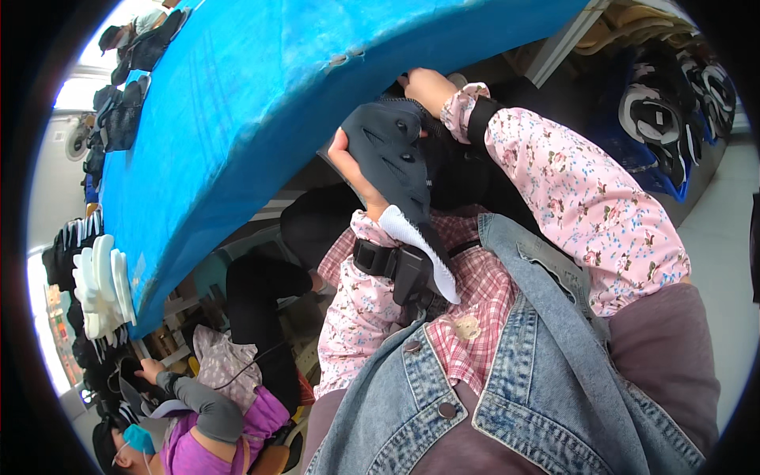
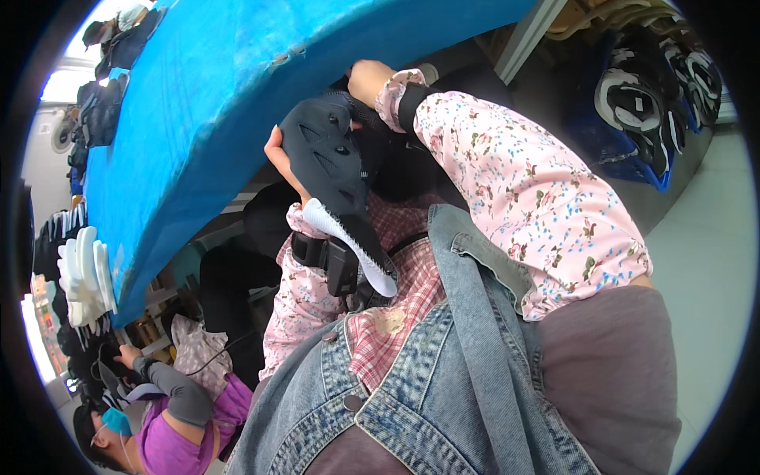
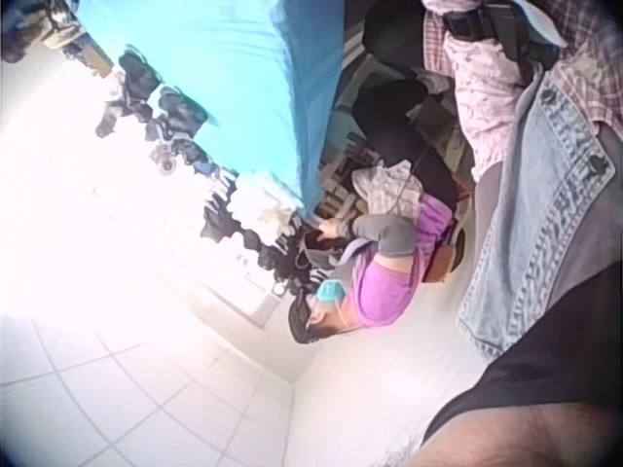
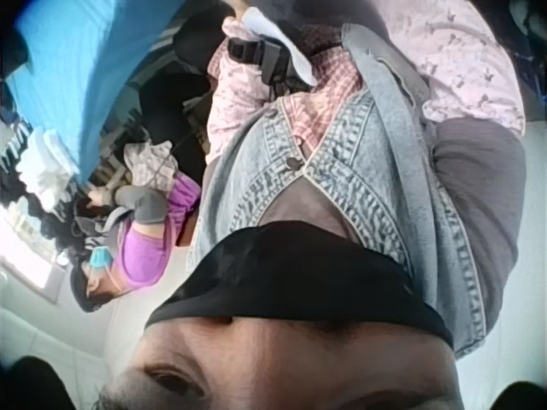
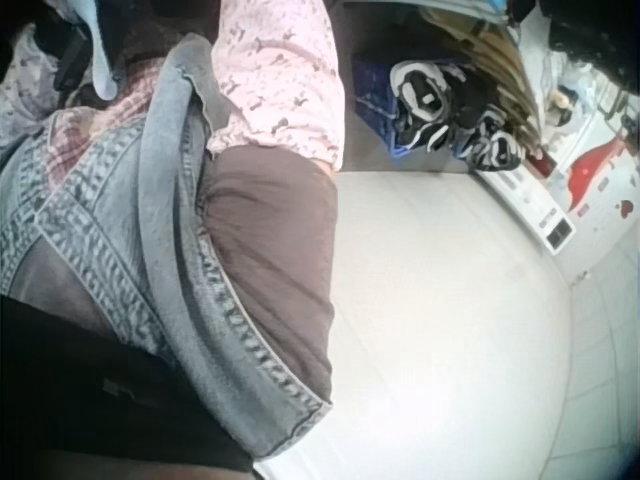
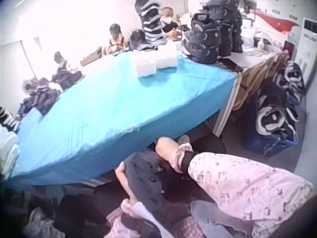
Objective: Assembling shoe uppers by inserting foam padding and supports into the black fabric structure.
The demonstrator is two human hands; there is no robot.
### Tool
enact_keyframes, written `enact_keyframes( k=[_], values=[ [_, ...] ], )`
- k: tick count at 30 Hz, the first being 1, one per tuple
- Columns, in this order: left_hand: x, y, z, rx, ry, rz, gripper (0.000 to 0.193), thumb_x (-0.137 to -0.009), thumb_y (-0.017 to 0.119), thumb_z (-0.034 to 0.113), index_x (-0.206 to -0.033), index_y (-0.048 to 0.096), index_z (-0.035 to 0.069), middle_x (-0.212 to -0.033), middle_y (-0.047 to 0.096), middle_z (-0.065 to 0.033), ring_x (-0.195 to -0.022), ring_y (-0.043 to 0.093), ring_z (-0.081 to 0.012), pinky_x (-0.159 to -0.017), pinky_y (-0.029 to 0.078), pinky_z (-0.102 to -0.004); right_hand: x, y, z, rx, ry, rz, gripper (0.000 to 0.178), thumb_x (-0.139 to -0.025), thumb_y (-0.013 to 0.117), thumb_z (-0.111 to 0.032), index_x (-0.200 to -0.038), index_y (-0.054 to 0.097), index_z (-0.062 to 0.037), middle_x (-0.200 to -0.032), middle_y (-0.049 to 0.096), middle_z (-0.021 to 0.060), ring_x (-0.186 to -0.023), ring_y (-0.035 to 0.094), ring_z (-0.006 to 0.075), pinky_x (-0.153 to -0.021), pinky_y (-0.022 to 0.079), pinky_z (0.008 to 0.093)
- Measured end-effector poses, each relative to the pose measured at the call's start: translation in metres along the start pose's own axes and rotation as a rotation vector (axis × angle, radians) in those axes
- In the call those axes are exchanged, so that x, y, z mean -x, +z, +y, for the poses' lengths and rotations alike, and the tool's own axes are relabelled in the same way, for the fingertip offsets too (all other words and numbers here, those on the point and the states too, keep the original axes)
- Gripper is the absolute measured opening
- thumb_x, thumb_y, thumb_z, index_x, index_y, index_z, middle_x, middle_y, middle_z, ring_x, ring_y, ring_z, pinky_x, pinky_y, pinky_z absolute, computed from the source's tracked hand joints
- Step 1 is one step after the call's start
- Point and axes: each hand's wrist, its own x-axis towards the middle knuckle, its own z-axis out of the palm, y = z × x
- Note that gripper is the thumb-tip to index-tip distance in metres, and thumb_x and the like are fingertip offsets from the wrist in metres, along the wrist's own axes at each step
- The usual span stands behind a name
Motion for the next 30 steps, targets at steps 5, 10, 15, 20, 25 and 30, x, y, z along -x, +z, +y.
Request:
enact_keyframes(
  k=[5, 10, 15, 20, 25, 30],
  values=[
    [-0.004, 0.017, -0.011, 0.071, -0.06, -0.007, 0.06, -0.087, 0.022, 0.045, -0.102, 0.055, -0.003, -0.089, 0.062, -0.0162, -0.079, 0.06, -0.0271, -0.072, 0.049, -0.0359, -0.01, 0.016, 0.045, 0.157, -0.11, -0.058, 0.023, -0.064, 0.065, -0.023, -0.073, 0.067, -0.0019, -0.08, 0.064, 0.0184, -0.076, 0.064, 0.0337, -0.064, 0.051, 0.0383],
    [0.006, -0.001, -0.008, 0.111, -0.011, -0.007, 0.053, -0.09, 0.023, 0.041, -0.105, 0.052, -0.001, -0.096, 0.06, -0.0135, -0.085, 0.059, -0.0241, -0.077, 0.048, -0.034, -0.002, 0.013, 0.004, 0.062, 0.014, -0.126, 0.029, -0.078, 0.055, -0.026, -0.084, 0.065, 0.0004, -0.082, 0.062, 0.0224, -0.079, 0.061, 0.039, -0.069, 0.048, 0.0438],
    [-0.009, -0.018, -0.014, 0.075, 0.015, 0.097, 0.055, -0.088, 0.028, 0.043, -0.107, 0.053, -0.001, -0.1, 0.06, -0.0149, -0.088, 0.059, -0.0265, -0.08, 0.047, -0.036, 0.001, 0.013, 0.003, 0.046, 0.007, -0.018, 0.025, -0.085, 0.049, -0.023, -0.089, 0.065, -0.0035, -0.085, 0.062, 0.0215, -0.079, 0.061, 0.0393, -0.066, 0.048, 0.0456],
    [0.022, 0.01, 0.015, 0.091, -0.144, -0.035, 0.049, -0.088, 0.035, 0.043, -0.107, 0.053, 0.002, -0.102, 0.058, -0.0084, -0.091, 0.055, -0.0177, -0.084, 0.044, -0.0292, 0.001, 0.002, 0.009, -0.166, 0.148, 0.135, 0.035, -0.088, 0.044, -0.029, -0.092, 0.062, 0.0014, -0.09, 0.061, 0.0258, -0.086, 0.057, 0.0433, -0.077, 0.045, 0.0477],
    [0.031, -0.004, 0.006, 0.027, -0.052, 0.06, 0.047, -0.088, 0.035, 0.043, -0.105, 0.053, 0.003, -0.1, 0.058, -0.0076, -0.088, 0.055, -0.0169, -0.079, 0.044, -0.0278, 0.019, 0.009, 0.002, -0.297, 0.093, 0.218, 0.036, -0.09, 0.047, -0.031, -0.095, 0.059, 0.0028, -0.088, 0.059, 0.0266, -0.086, 0.055, 0.0426, -0.073, 0.044, 0.0447],
    [0.015, -0.018, -0.007, 0.131, -0.135, -0.06, 0.05, -0.085, 0.041, 0.044, -0.111, 0.053, 0.004, -0.107, 0.058, -0.0092, -0.096, 0.055, -0.0213, -0.084, 0.045, -0.0323, 0.007, 0.022, 0.016, -0.295, 0.042, 0.365, 0.037, -0.089, 0.046, -0.032, -0.083, 0.06, 0.001, -0.079, 0.06, 0.0255, -0.079, 0.057, 0.0429, -0.07, 0.045, 0.0477]
  ],
)
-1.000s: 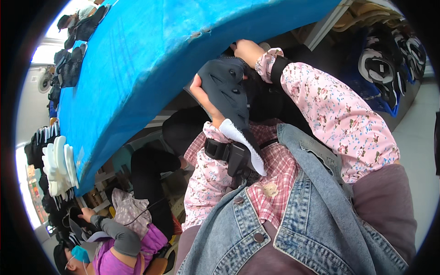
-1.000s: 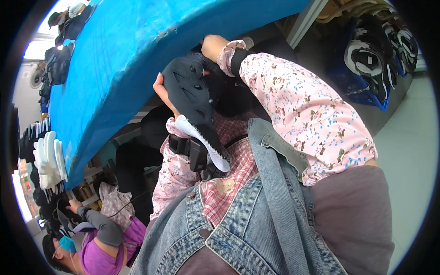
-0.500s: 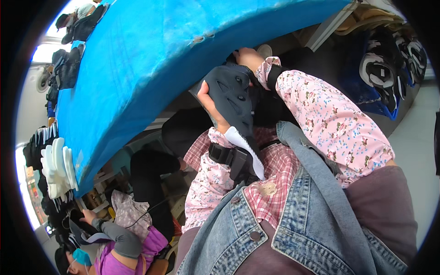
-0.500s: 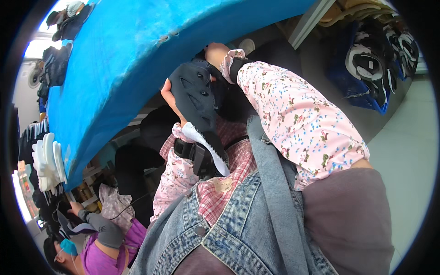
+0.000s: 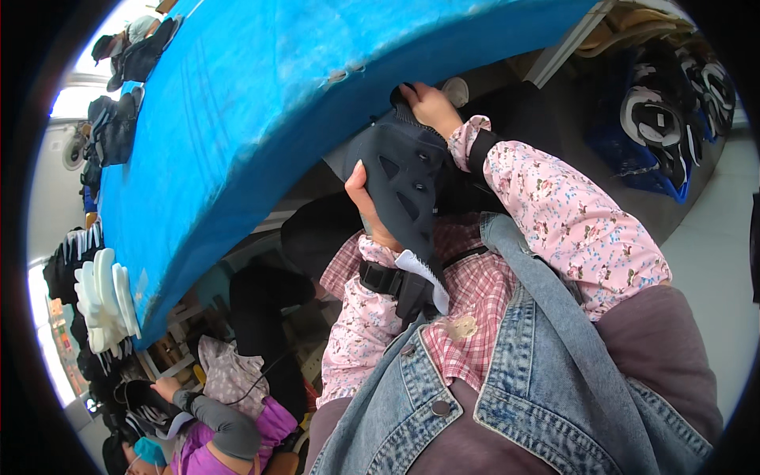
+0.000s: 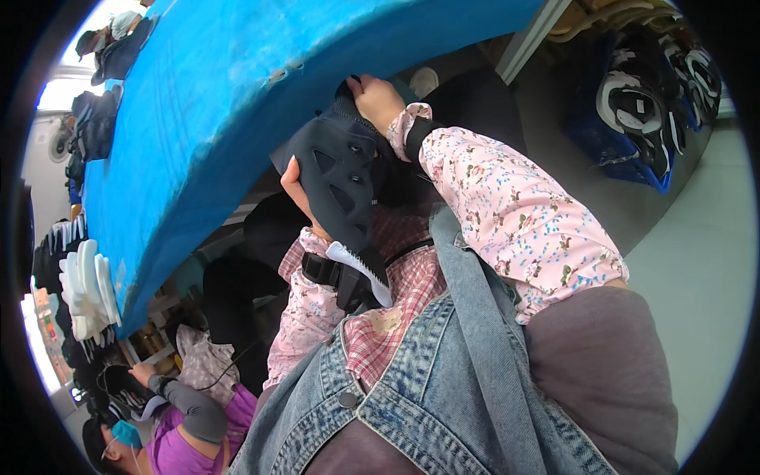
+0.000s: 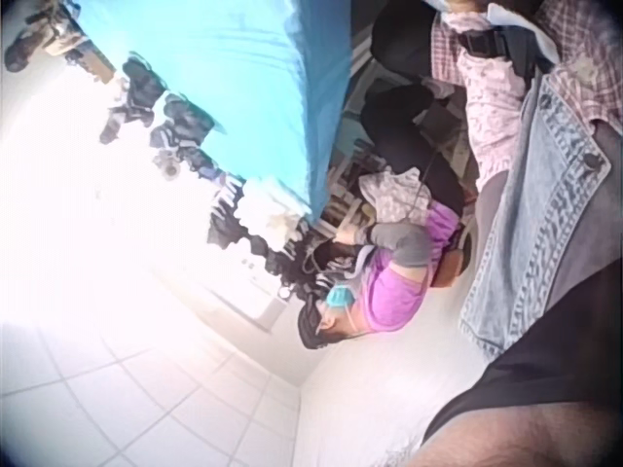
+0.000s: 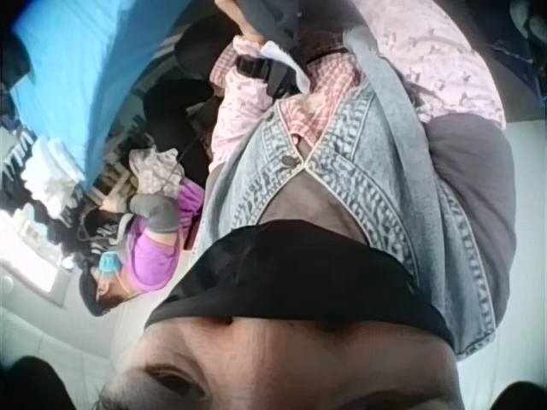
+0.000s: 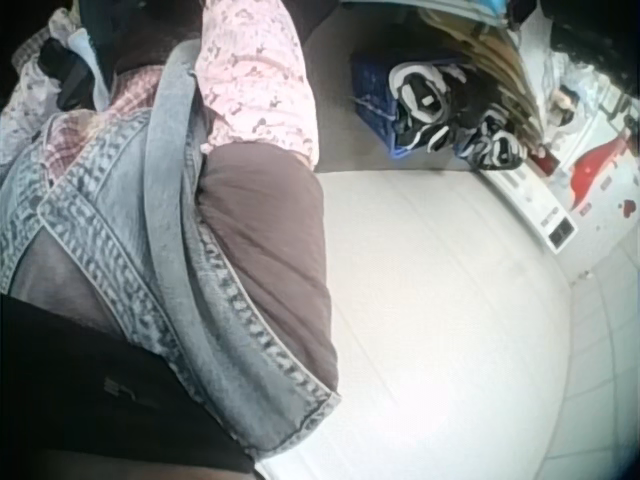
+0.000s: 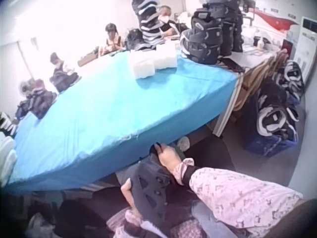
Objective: Assembling shoe uppers by inserting foam padding and supports into the black fabric structure.
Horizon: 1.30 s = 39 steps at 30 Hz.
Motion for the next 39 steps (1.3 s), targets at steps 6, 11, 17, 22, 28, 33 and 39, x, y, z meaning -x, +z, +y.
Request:
enact_keyframes(
  k=[6, 11, 17, 22, 28, 33, 39],
  values=[
    [0.013, 0.033, 0.012, -0.092, 0.028, 0.119, 0.048, -0.084, 0.037, 0.044, -0.105, 0.054, 0.004, -0.098, 0.058, -0.007, -0.088, 0.056, -0.0185, -0.079, 0.045, -0.0301, 0.004, -0.017, -0.026, 0.004, 0.111, -0.057, 0.038, -0.09, 0.046, -0.033, -0.086, 0.059, 0.0025, -0.081, 0.058, 0.0269, -0.081, 0.055, 0.0447, -0.069, 0.044, 0.0472],
    [0.009, 0.017, 0.01, -0.016, 0.043, 0.216, 0.047, -0.086, 0.038, 0.045, -0.102, 0.054, 0.005, -0.095, 0.058, -0.0057, -0.085, 0.054, -0.0166, -0.076, 0.044, -0.0277, 0.004, -0.01, -0.028, 0.075, 0.125, -0.162, 0.038, -0.089, 0.045, -0.033, -0.09, 0.061, 0.0013, -0.088, 0.06, 0.0248, -0.085, 0.056, 0.0427, -0.074, 0.045, 0.0471],
    [0.009, 0.02, -0.001, 0.045, 0.047, 0.253, 0.045, -0.087, 0.038, 0.044, -0.101, 0.054, 0.005, -0.094, 0.058, -0.0049, -0.084, 0.054, -0.0153, -0.076, 0.044, -0.027, 0.005, 0.008, -0.002, 0.182, 0.095, -0.452, 0.037, -0.091, 0.045, -0.032, -0.095, 0.059, 0.0022, -0.093, 0.059, 0.0259, -0.089, 0.055, 0.042, -0.077, 0.044, 0.045],
    [0.01, 0.013, 0.001, -0.049, 0.056, 0.269, 0.044, -0.087, 0.039, 0.043, -0.101, 0.054, 0.005, -0.095, 0.058, -0.0042, -0.084, 0.054, -0.0143, -0.077, 0.044, -0.0255, 0.006, 0.006, -0.001, -0.08, 0.132, -0.262, 0.035, -0.092, 0.044, -0.031, -0.102, 0.057, -0.0006, -0.096, 0.058, 0.0262, -0.092, 0.053, 0.0433, -0.076, 0.043, 0.0442],
    [0.027, 0.034, 0.025, -0.099, -0.065, 0.22, 0.046, -0.083, 0.043, 0.042, -0.109, 0.053, 0.005, -0.105, 0.059, -0.0073, -0.093, 0.056, -0.0194, -0.082, 0.045, -0.0296, 0.014, -0.002, -0.021, -0.104, 0.075, -0.152, 0.037, -0.091, 0.043, -0.031, -0.089, 0.057, 0.0036, -0.087, 0.059, 0.027, -0.085, 0.055, 0.0443, -0.074, 0.043, 0.0492],
    [0.016, 0.011, 0.024, -0.108, -0.047, 0.121, 0.048, -0.082, 0.044, 0.042, -0.109, 0.055, 0.004, -0.105, 0.059, -0.0067, -0.091, 0.056, -0.0192, -0.081, 0.046, -0.0303, 0.02, -0.003, -0.017, -0.162, 0.144, -0.092, 0.037, -0.091, 0.044, -0.031, -0.086, 0.057, 0.0033, -0.083, 0.058, 0.0272, -0.083, 0.054, 0.0446, -0.071, 0.043, 0.0482],
    [0.013, 0.025, 0.028, -0.252, -0.06, 0.28, 0.055, -0.082, 0.041, 0.047, -0.115, 0.052, 0.004, -0.105, 0.058, -0.0085, -0.092, 0.055, -0.0191, -0.08, 0.044, -0.0299, 0.016, 0.006, -0.016, -0.225, 0.192, -0.158, 0.038, -0.092, 0.046, -0.034, -0.089, 0.056, 0.002, -0.082, 0.057, 0.0269, -0.082, 0.053, 0.0439, -0.067, 0.041, 0.0424]
  ],
)
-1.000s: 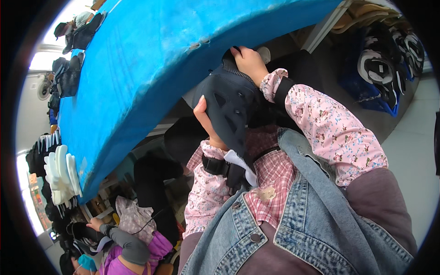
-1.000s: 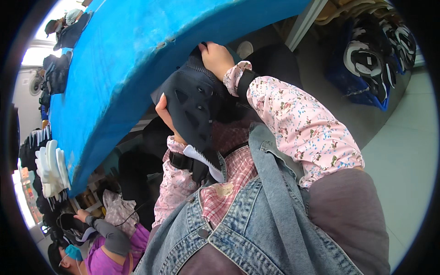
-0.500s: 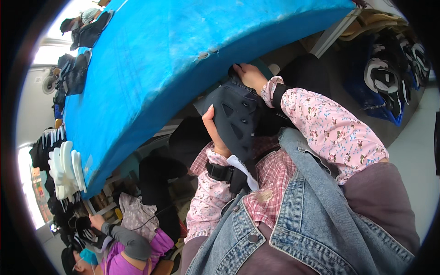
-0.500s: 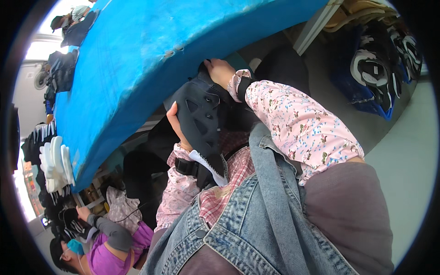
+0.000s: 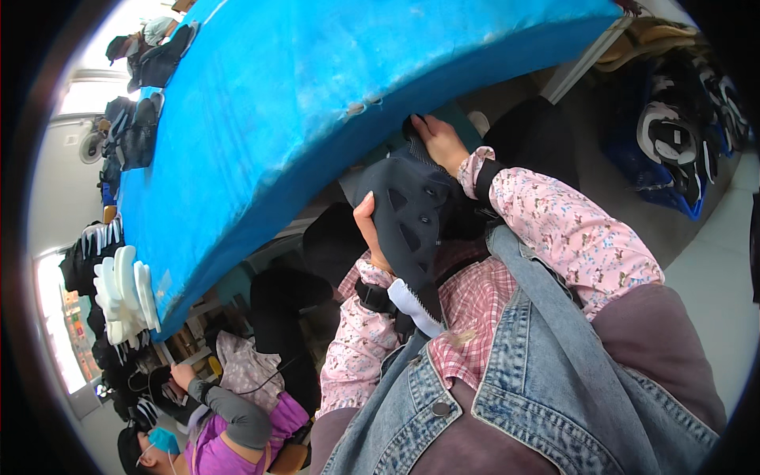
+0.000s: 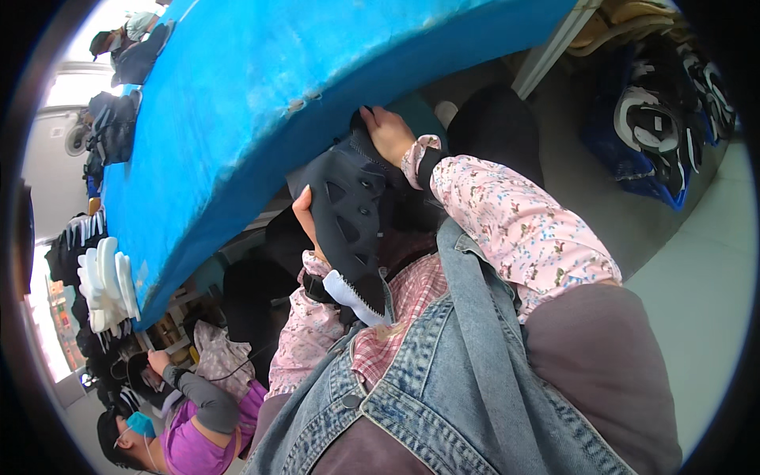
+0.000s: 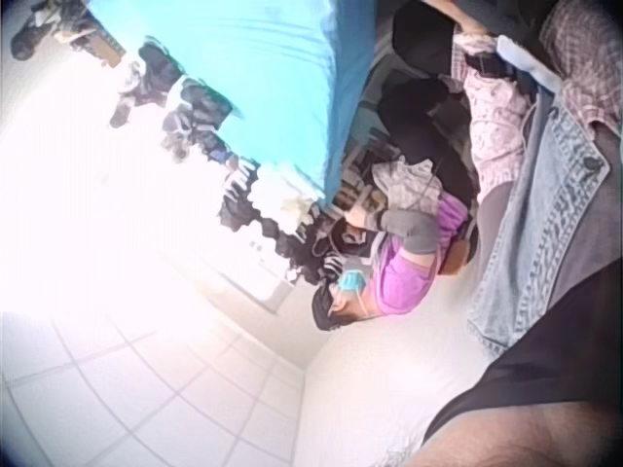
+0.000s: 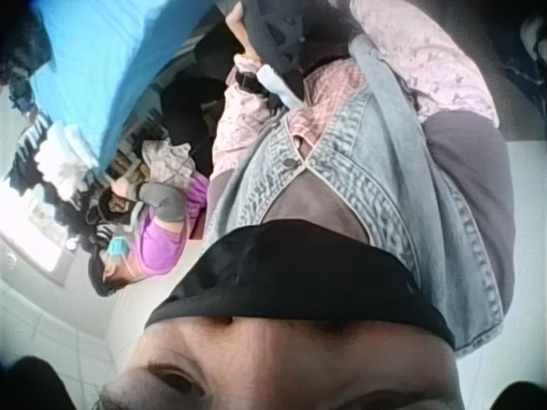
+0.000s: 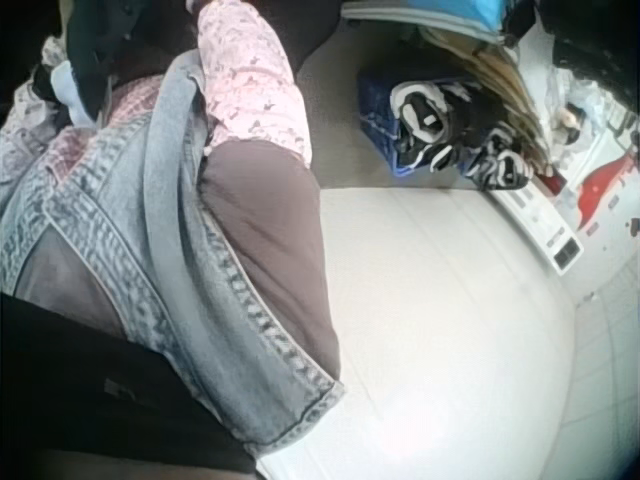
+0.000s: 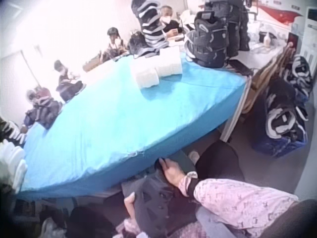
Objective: Assembling shoe uppers by inserting foam padding and supports into the black fabric structure.
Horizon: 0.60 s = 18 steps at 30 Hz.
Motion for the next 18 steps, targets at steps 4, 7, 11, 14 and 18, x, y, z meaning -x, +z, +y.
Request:
enact_keyframes(
  k=[4, 7, 11, 14, 18],
  values=[
    [0.007, -0.002, 0.02, -0.07, -0.229, -0.048, 0.056, -0.082, 0.047, 0.046, -0.116, 0.052, 0.002, -0.105, 0.06, -0.0107, -0.092, 0.058, -0.02, -0.083, 0.046, -0.0306, -0.004, -0.011, 0.013, 0.058, -0.047, -0.1, 0.038, -0.092, 0.045, -0.034, -0.095, 0.058, 0.0019, -0.09, 0.059, 0.0266, -0.09, 0.053, 0.0433, -0.077, 0.043, 0.0432],
    [0.002, -0.021, 0.047, -0.191, -0.285, -0.154, 0.036, -0.086, 0.052, 0.026, -0.11, 0.056, -0.001, -0.104, 0.063, -0.0106, -0.091, 0.061, -0.0205, -0.081, 0.049, -0.0327, -0.005, -0.02, 0.018, -0.238, 0.142, -0.242, 0.043, -0.09, 0.048, -0.037, -0.103, 0.059, 0.0025, -0.104, 0.062, 0.0206, -0.099, 0.057, 0.0345, -0.086, 0.042, 0.0344],
    [0.004, -0.038, 0.063, -0.174, -0.256, -0.085, 0.032, -0.087, 0.053, 0.022, -0.11, 0.056, -0.001, -0.101, 0.063, -0.0105, -0.089, 0.063, -0.0208, -0.082, 0.05, -0.0325, 0.008, -0.068, -0.015, -0.948, 0.554, -0.603, 0.042, -0.087, 0.059, -0.031, -0.115, 0.056, -0.0011, -0.109, 0.062, 0.0072, -0.101, 0.057, 0.0179, -0.087, 0.043, 0.029],
    [0.004, -0.008, 0.067, -0.226, -0.261, -0.11, 0.032, -0.087, 0.055, 0.02, -0.111, 0.055, -0.001, -0.101, 0.063, -0.0098, -0.088, 0.063, -0.0203, -0.082, 0.05, -0.0324, 0.006, -0.106, -0.015, -0.634, 0.576, -0.703, 0.037, -0.084, 0.064, -0.031, -0.106, 0.06, -0.0014, -0.101, 0.064, 0.0042, -0.088, 0.059, 0.0109, -0.076, 0.047, 0.0264],
    [0.024, 0.017, 0.094, -0.424, -0.148, -0.162, 0.036, -0.085, 0.06, 0.018, -0.115, 0.052, -0.002, -0.105, 0.061, -0.0084, -0.091, 0.06, -0.0164, -0.082, 0.048, -0.03, 0.011, -0.127, -0.056, -0.587, 0.398, -0.613, 0.031, -0.082, 0.066, -0.027, -0.1, 0.063, -0.0014, -0.092, 0.065, 0.0032, -0.082, 0.059, 0.0065, -0.074, 0.047, 0.0208]
  ],
)
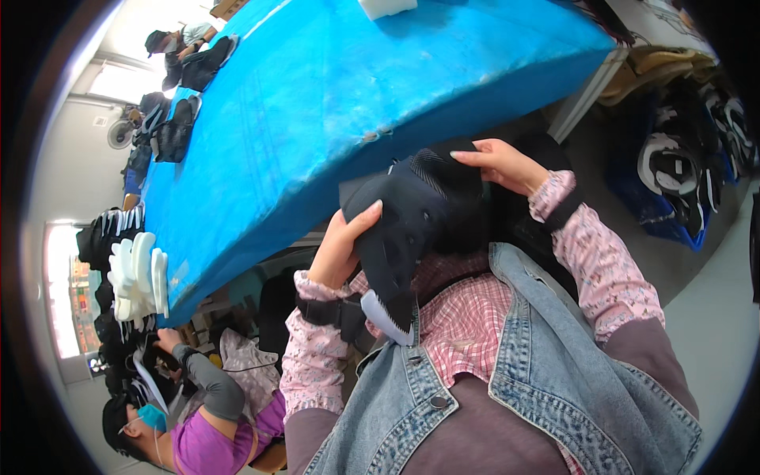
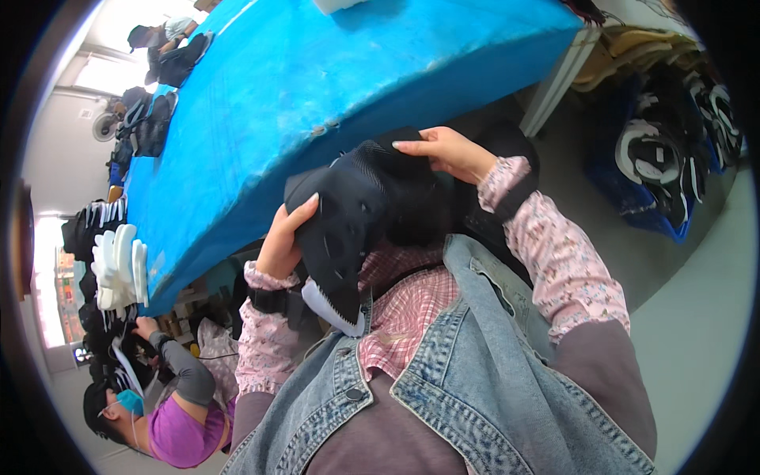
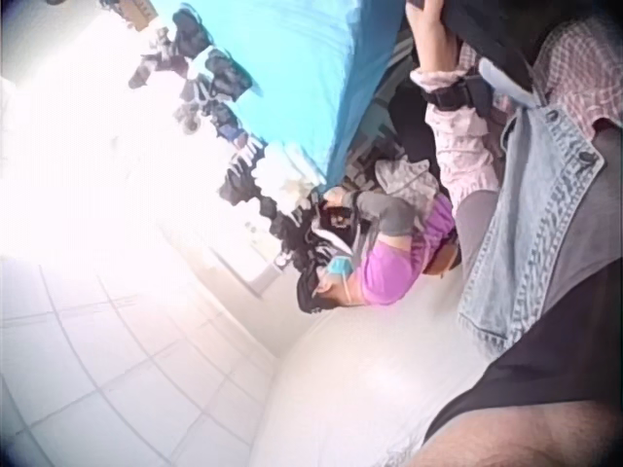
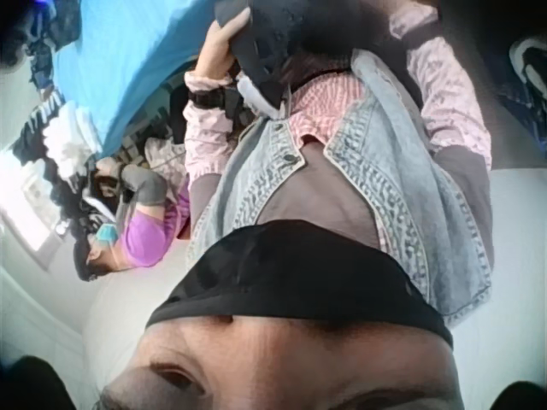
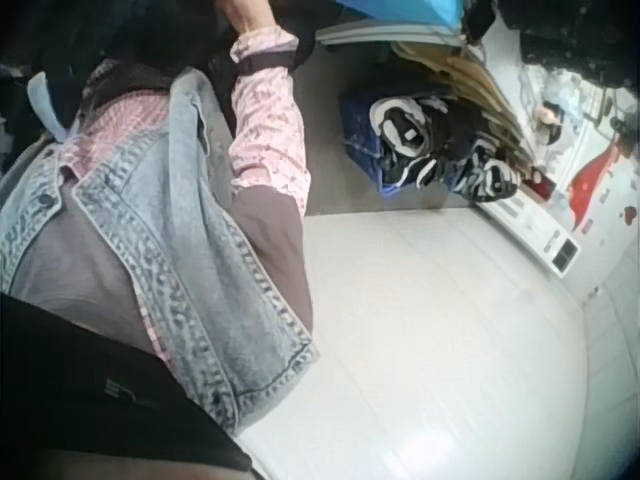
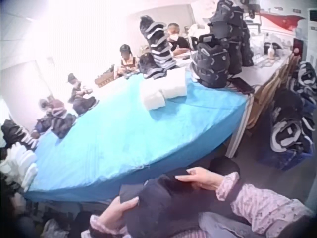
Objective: Assembling shoe uppers by inserting foam padding and supports into the black fabric structure.
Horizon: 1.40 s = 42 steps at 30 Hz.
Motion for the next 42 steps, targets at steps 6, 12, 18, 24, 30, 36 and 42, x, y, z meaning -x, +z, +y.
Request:
enact_keyframes(
  k=[6, 12, 18, 24, 30, 36, 42],
  values=[
    [0.063, 0.01, 0.045, -0.121, 0.292, -0.114, 0.039, -0.08, 0.067, 0.014, -0.113, 0.053, -0.001, -0.104, 0.06, -0.0047, -0.094, 0.056, -0.0127, -0.083, 0.043, -0.0272, 0.019, 0.022, -0.105, 0.116, -0.299, -0.2, 0.033, -0.081, 0.067, -0.016, -0.106, 0.061, 0.0047, -0.091, 0.066, 0.0063, -0.075, 0.062, 0.0083, -0.069, 0.049, 0.0182],
    [0.091, -0.002, 0.064, -0.238, 0.681, -0.177, 0.039, -0.082, 0.065, 0.007, -0.117, 0.05, -0.001, -0.105, 0.058, -0.0042, -0.092, 0.054, -0.0115, -0.082, 0.043, -0.0272, 0.022, 0.071, -0.21, 0.368, -0.658, -0.411, 0.036, -0.083, 0.066, -0.016, -0.111, 0.057, 0.0035, -0.1, 0.064, 0.0058, -0.088, 0.061, 0.0103, -0.083, 0.048, 0.0208],
    [0.059, 0.013, 0.066, -0.497, 0.968, 0.195, 0.018, -0.078, 0.062, -0.004, -0.096, 0.063, -0.003, -0.096, 0.063, -0.0085, -0.089, 0.056, -0.014, -0.076, 0.045, -0.0275, 0.055, 0.117, -0.284, 0.837, -0.968, -0.48, 0.043, -0.082, 0.065, -0.009, -0.121, 0.048, 0.0026, -0.106, 0.059, 0.0047, -0.096, 0.057, 0.0088, -0.086, 0.046, 0.0221],
    [-0.068, -0.039, -0.02, -1.018, 1.027, 0.649, 0.038, -0.076, 0.068, 0.019, -0.108, 0.056, 0.003, -0.117, 0.045, -0.0192, -0.108, 0.043, -0.0353, -0.092, 0.036, -0.0396, -0.007, 0.129, -0.233, 1.597, -1.336, -0.275, 0.032, -0.075, 0.068, -0.016, -0.101, 0.055, -0.0013, -0.087, 0.057, 0.0148, -0.081, 0.055, 0.034, -0.072, 0.045, 0.0373],
    [-0.011, -0.067, 0.037, -0.773, 0.609, 0.253, 0.014, -0.086, 0.058, 0.014, -0.089, 0.059, 0.0, -0.08, 0.059, -0.0056, -0.076, 0.057, -0.0121, -0.069, 0.045, -0.0257, 0.006, 0.108, -0.256, 1.694, -1.343, -0.298, 0.018, -0.072, 0.064, -0.006, -0.087, 0.055, -0.0027, -0.102, 0.055, 0.0081, -0.088, 0.053, 0.0292, -0.077, 0.041, 0.0376],
    [-0.016, -0.052, 0.083, -0.77, 0.95, 0.413, 0.02, -0.087, 0.053, 0.007, -0.107, 0.053, 0.0, -0.098, 0.057, -0.0084, -0.092, 0.056, -0.0141, -0.08, 0.045, -0.0266, 0.029, 0.095, -0.226, 1.846, -1.339, -0.199, 0.011, -0.066, 0.059, 0.001, -0.076, 0.057, -0.0056, -0.113, 0.053, 0.0073, -0.11, 0.047, 0.0244, -0.093, 0.036, 0.0371],
    [-0.09, -0.046, 0.122, -0.557, 1.124, 0.179, 0.027, -0.084, 0.053, 0.001, -0.112, 0.053, 0.001, -0.105, 0.056, -0.0117, -0.095, 0.057, -0.0206, -0.083, 0.045, -0.0277, 0.04, 0.075, -0.191, 1.76, -1.243, -0.166, 0.014, -0.064, 0.056, 0.001, -0.076, 0.055, -0.0051, -0.11, 0.053, 0.0089, -0.108, 0.047, 0.0259, -0.092, 0.036, 0.0379]
  ],
)
